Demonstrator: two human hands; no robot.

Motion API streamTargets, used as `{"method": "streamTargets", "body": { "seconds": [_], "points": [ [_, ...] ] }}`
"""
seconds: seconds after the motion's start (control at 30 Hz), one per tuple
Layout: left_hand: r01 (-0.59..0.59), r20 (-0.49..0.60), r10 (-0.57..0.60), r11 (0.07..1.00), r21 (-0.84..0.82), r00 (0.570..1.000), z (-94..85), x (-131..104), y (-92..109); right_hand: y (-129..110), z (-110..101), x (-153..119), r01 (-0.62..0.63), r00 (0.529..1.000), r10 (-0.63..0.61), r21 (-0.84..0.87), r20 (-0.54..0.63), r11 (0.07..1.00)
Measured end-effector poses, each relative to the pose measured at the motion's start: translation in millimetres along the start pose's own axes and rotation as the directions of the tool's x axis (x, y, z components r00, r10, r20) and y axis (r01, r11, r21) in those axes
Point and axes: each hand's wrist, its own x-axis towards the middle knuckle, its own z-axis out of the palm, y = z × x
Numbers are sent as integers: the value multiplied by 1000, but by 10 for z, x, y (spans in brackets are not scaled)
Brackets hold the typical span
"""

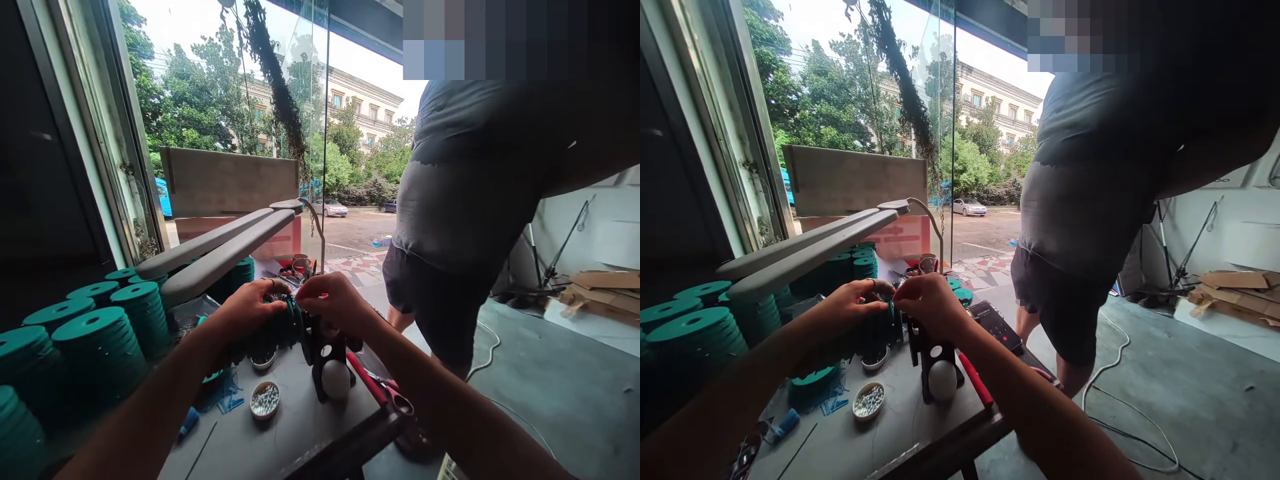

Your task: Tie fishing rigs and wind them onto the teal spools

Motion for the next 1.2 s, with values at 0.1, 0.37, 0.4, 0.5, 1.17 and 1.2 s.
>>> {"method": "streamTargets", "body": {
  "seconds": [0.1,0.37,0.4,0.5,1.17,1.2],
  "points": [
    [3,4,-3,1000,-9,1000,4,-4,11,2,-5,12,5,999,-5,3,32,1000],
    [-1,13,2,1000,-31,1000,6,-15,40,51,20,38,-98,991,81,173,104,980],
    [-1,14,1,999,-35,1000,8,-13,38,54,25,35,-101,991,83,171,108,980],
    [-2,19,3,999,-50,1000,14,-4,26,58,27,28,-119,988,100,159,120,980],
    [18,31,-15,997,-74,999,32,46,-17,-14,-20,44,-212,965,147,324,216,922],
    [17,31,-15,997,-72,999,32,46,-14,-10,-16,43,-214,966,150,324,211,921]
  ]
}}
